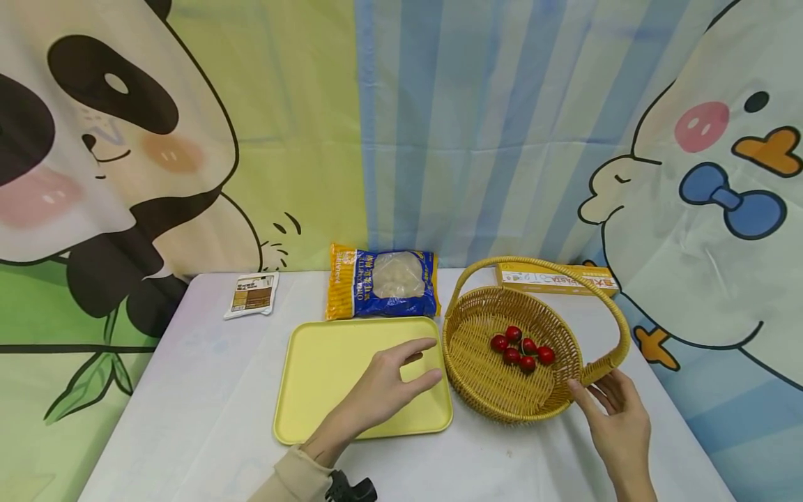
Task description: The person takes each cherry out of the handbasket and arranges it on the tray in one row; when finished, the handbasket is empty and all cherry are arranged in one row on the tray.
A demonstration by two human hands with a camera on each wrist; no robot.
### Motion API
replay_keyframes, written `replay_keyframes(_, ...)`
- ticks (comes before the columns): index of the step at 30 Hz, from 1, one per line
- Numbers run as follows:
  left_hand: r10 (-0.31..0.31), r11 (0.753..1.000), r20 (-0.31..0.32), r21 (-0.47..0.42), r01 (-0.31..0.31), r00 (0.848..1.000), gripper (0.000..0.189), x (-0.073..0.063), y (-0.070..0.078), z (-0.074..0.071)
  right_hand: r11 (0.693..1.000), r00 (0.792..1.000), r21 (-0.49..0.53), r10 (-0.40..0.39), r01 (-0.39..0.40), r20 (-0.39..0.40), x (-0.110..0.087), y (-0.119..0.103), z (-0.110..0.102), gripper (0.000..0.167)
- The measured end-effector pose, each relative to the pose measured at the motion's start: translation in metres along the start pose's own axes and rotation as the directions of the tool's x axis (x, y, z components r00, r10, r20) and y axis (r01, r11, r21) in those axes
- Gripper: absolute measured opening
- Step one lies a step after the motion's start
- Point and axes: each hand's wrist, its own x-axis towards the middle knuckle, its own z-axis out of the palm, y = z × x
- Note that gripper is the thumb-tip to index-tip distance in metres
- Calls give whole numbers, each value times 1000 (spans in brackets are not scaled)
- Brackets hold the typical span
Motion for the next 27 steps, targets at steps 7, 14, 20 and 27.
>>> replay_keyframes(7, 9, 1000, 19, -11, -9, 1000, 56, 7, 1, 5, 1000, 1000, -17, -6, 6, -8, 2, 0, 3, 70)
replay_keyframes(14, 20, 999, 46, -35, -19, 999, 55, 12, 2, 10, 997, 996, 7, -74, 74, -47, 3, 4, 6, 61)
replay_keyframes(20, 13, 999, 58, -32, -11, 998, 55, 17, 4, 14, 993, 991, 1, -115, 115, -72, 4, 8, 8, 58)
replay_keyframes(27, 38, 999, 89, -25, -36, 995, 57, 27, 6, 20, 993, 990, -22, -118, 116, -81, 4, 10, 11, 56)
